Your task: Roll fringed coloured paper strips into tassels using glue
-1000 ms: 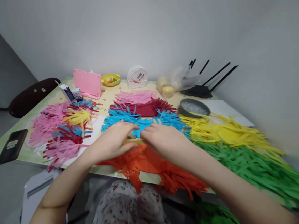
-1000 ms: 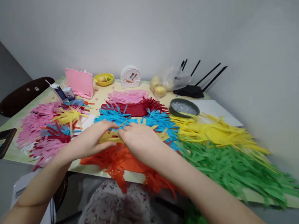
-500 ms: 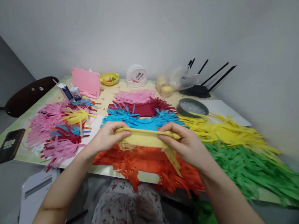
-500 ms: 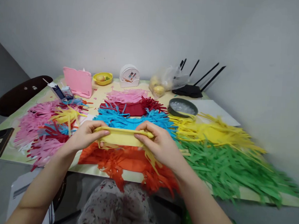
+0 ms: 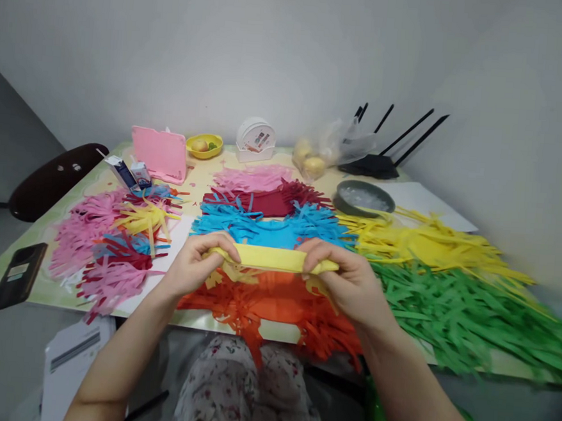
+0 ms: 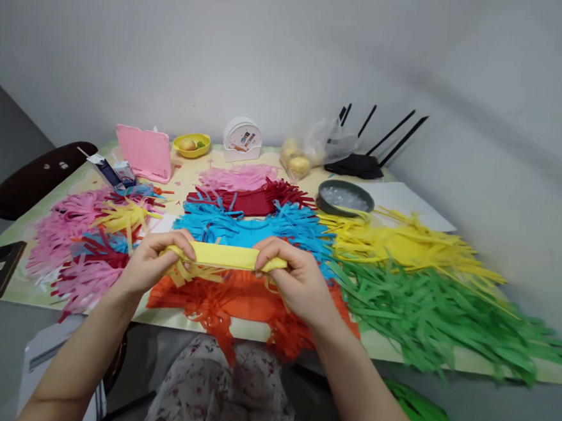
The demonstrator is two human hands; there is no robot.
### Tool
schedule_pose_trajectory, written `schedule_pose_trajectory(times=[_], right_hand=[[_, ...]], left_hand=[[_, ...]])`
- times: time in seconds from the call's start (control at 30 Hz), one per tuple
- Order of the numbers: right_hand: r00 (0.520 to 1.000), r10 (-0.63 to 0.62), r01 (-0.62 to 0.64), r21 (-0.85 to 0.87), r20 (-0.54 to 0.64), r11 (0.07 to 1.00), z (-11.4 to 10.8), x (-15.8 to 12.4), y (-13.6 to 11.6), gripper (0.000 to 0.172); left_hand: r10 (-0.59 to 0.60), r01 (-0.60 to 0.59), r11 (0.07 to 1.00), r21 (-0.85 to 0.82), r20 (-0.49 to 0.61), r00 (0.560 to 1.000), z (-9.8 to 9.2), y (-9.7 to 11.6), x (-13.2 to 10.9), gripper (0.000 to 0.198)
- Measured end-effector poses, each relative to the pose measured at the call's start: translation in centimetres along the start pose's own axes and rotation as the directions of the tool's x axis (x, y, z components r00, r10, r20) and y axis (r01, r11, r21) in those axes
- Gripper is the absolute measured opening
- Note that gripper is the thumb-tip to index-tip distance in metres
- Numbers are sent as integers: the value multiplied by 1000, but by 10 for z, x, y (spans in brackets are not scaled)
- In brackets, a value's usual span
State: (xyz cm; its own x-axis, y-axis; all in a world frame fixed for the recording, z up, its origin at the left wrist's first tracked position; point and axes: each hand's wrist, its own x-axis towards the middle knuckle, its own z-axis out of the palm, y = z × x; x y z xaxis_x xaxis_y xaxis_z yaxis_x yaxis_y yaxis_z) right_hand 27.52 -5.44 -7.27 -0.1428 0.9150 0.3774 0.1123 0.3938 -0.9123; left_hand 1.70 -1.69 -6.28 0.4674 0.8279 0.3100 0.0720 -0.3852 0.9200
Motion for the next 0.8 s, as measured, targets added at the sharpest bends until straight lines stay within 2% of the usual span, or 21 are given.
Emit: schedule_pose_trajectory(times=[0.1,0.17,0.27,0.37,0.43,0.5,0.57,0.63,0.7,0.8], right_hand=[[998,-48,52,-110,40,993,-2,0,-4,15],[993,-94,105,-163,71,981,-1,-1,-5,22],[995,-91,97,-284,35,954,2,-4,-4,23],[998,-56,43,-426,-16,904,7,-7,-4,6],[999,-43,37,-499,0,866,9,-9,-5,16],[999,-36,42,-549,22,835,10,-10,-7,13],[999,-31,39,-555,25,831,9,-11,-7,9],[1000,0,13,-510,25,860,8,-11,-7,11],[997,68,-47,-420,34,906,6,-13,-4,11],[987,156,-140,-277,39,951,6,-15,-1,12]], left_hand=[[0,0,996,87,-5,1000,4,2,1,20],[-9,17,984,176,-44,999,8,2,0,25],[2,28,948,318,-92,996,13,-1,-2,28],[35,-2,914,405,-76,997,14,-3,-6,14],[36,-15,897,441,-41,999,13,-2,-8,23],[14,-10,886,463,-4,1000,12,-2,-9,13],[-41,28,898,439,19,999,12,-1,-10,7],[-118,104,931,349,21,993,12,-1,-11,11],[-205,195,964,180,41,978,13,-2,-11,15],[-287,292,955,-56,88,954,13,-3,-12,17]])
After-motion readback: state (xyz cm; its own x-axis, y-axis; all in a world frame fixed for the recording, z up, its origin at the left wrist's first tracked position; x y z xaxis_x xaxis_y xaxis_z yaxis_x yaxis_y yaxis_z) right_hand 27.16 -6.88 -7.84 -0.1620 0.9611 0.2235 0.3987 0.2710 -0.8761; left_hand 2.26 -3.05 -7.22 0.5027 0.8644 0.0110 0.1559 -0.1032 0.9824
